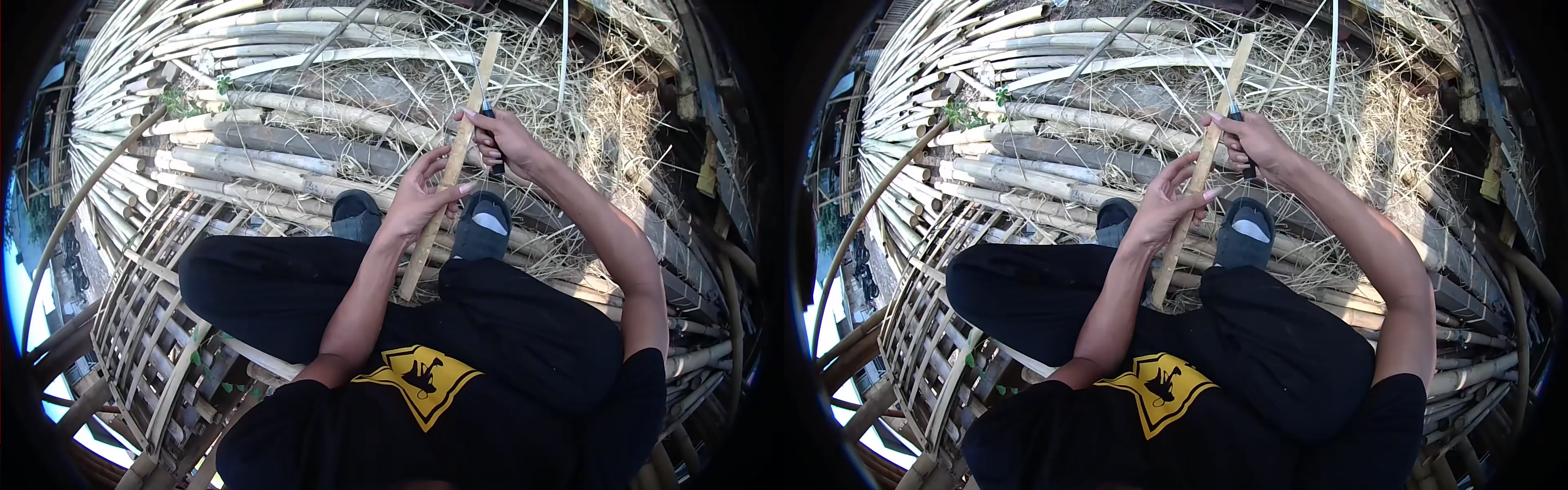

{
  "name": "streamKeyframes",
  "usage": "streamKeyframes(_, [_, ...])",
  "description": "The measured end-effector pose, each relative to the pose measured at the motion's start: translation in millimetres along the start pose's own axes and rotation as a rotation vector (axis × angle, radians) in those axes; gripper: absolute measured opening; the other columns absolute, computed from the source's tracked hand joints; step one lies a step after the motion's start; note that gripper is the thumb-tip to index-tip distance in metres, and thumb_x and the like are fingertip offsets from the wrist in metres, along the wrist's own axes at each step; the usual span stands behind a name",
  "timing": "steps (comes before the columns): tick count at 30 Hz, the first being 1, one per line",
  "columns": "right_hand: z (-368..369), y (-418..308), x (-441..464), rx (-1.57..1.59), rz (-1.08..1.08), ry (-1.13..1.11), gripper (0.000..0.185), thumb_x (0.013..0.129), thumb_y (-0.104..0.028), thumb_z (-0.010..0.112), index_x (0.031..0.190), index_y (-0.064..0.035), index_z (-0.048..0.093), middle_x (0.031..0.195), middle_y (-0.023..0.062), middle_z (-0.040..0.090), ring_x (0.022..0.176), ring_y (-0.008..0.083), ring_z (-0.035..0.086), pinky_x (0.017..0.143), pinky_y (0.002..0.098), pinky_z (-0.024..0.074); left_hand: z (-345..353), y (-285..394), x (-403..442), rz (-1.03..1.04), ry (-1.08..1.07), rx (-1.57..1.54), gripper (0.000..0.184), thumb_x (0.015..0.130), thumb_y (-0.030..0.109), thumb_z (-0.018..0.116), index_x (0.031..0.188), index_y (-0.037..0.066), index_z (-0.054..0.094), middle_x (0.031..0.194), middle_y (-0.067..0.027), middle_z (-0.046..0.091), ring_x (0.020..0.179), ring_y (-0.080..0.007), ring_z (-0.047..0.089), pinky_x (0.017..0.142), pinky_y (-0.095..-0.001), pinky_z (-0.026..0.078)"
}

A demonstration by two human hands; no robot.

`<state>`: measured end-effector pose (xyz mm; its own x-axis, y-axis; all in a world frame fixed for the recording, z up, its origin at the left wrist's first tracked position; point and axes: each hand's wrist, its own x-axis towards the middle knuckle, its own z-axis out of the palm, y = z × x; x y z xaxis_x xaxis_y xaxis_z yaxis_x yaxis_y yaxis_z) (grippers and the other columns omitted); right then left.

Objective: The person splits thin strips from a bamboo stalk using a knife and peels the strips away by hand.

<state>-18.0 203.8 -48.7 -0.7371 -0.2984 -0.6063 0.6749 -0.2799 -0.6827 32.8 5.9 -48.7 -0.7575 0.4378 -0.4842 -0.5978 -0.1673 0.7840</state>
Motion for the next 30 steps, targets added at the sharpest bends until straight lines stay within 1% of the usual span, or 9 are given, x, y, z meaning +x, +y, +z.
streamKeyframes(7, [-6, -4, 0, -0.085, -0.054, -0.025, 0.029, 0.099, -0.023, 0.048, 0.117, -0.0017, 0.058, 0.057, -0.0092, 0.035, 0.044, 0.0013, 0.031, 0.042, 0.0184, 0.0275, -1, -16, 5, 0.02, 0.044, 0.221, 0.061, 0.078, 0.009, 0.077, 0.126, -0.008, 0.045, 0.104, -0.0125, 0.06, 0.072, -0.0105, 0.062, 0.061, -0.0229, 0.052])
streamKeyframes(9, [-3, -4, 0, -0.124, -0.065, 0.007, 0.029, 0.099, -0.023, 0.049, 0.117, -0.0021, 0.058, 0.057, -0.0094, 0.034, 0.045, 0.001, 0.03, 0.042, 0.0181, 0.0269, -5, -26, 7, 0.156, 0.129, 0.644, 0.056, 0.078, 0.012, 0.078, 0.122, -0.007, 0.05, 0.098, -0.0101, 0.062, 0.074, -0.0113, 0.061, 0.064, -0.024, 0.05])
streamKeyframes(14, [2, -9, 2, -0.228, -0.061, 0.068, 0.034, 0.099, -0.031, 0.05, 0.116, -0.0031, 0.059, 0.057, -0.0078, 0.037, 0.046, 0.0023, 0.035, 0.043, 0.0209, 0.0279, -1, -24, 7, 0.188, 0.255, 0.691, 0.037, 0.088, 0.02, 0.067, 0.114, -0.004, 0.055, 0.077, -0.0083, 0.06, 0.063, -0.012, 0.055, 0.056, -0.0286, 0.043])
streamKeyframes(16, [2, -9, 6, -0.751, -0.196, 0.27, 0.037, 0.098, -0.037, 0.051, 0.106, -0.0026, 0.061, 0.057, -0.001, 0.045, 0.048, 0.01, 0.042, 0.046, 0.0288, 0.0334, -2, -26, 8, 0.214, 0.295, 0.605, 0.03, 0.092, 0.021, 0.06, 0.107, -0.004, 0.058, 0.066, -0.01, 0.057, 0.055, -0.0121, 0.052, 0.05, -0.0317, 0.04])
streamKeyframes(17, [0, -10, 5, -0.752, -0.197, 0.268, 0.037, 0.098, -0.037, 0.051, 0.106, -0.0026, 0.061, 0.057, -0.001, 0.045, 0.048, 0.01, 0.042, 0.046, 0.0288, 0.0334, -8, -32, 10, 0.126, 0.272, 0.511, 0.029, 0.095, 0.023, 0.056, 0.105, -0.004, 0.058, 0.064, -0.0077, 0.055, 0.053, -0.0112, 0.049, 0.049, -0.0312, 0.038])
streamKeyframes(19, [-4, -12, -1, -1.199, -0.356, 0.304, 0.046, 0.096, -0.043, 0.048, 0.088, 0.0006, 0.061, 0.066, 0.0148, 0.059, 0.056, 0.0292, 0.057, 0.057, 0.0418, 0.043, -10, -31, 9, 0.037, 0.253, 0.418, 0.031, 0.097, 0.025, 0.053, 0.102, -0.004, 0.058, 0.061, -0.0055, 0.052, 0.05, -0.0104, 0.047, 0.047, -0.0307, 0.037])
streamKeyframes(21, [-4, -11, -6, -1.196, -0.349, 0.261, 0.045, 0.097, -0.041, 0.046, 0.084, 0.0009, 0.057, 0.066, 0.0184, 0.059, 0.058, 0.0353, 0.056, 0.059, 0.0447, 0.0436, -6, -29, 9, 0.005, 0.229, 0.239, 0.032, 0.099, 0.027, 0.05, 0.097, -0.004, 0.058, 0.058, -0.0022, 0.048, 0.049, -0.0091, 0.045, 0.046, -0.0299, 0.035])
streamKeyframes(25, [-5, -1, -13, -1.312, -0.326, 0.1, 0.042, 0.099, -0.04, 0.044, 0.091, -0.0001, 0.055, 0.064, 0.0194, 0.058, 0.061, 0.0404, 0.057, 0.061, 0.0489, 0.0438, -7, -29, 10, 0.018, 0.204, 0.336, 0.033, 0.098, 0.029, 0.051, 0.094, -0.003, 0.057, 0.057, 0.0004, 0.048, 0.051, -0.0078, 0.045, 0.046, -0.0285, 0.035])
streamKeyframes(30, [-10, 17, -14, -1.406, -0.426, -0.007, 0.038, 0.099, -0.038, 0.041, 0.097, -0.0025, 0.053, 0.066, 0.0222, 0.058, 0.068, 0.044, 0.059, 0.064, 0.0548, 0.0444, -7, -34, 11, 0.184, 0.3, 0.653, 0.035, 0.097, 0.029, 0.052, 0.092, -0.006, 0.056, 0.06, -0.0155, 0.056, 0.05, -0.0218, 0.053, 0.049, -0.038, 0.039])
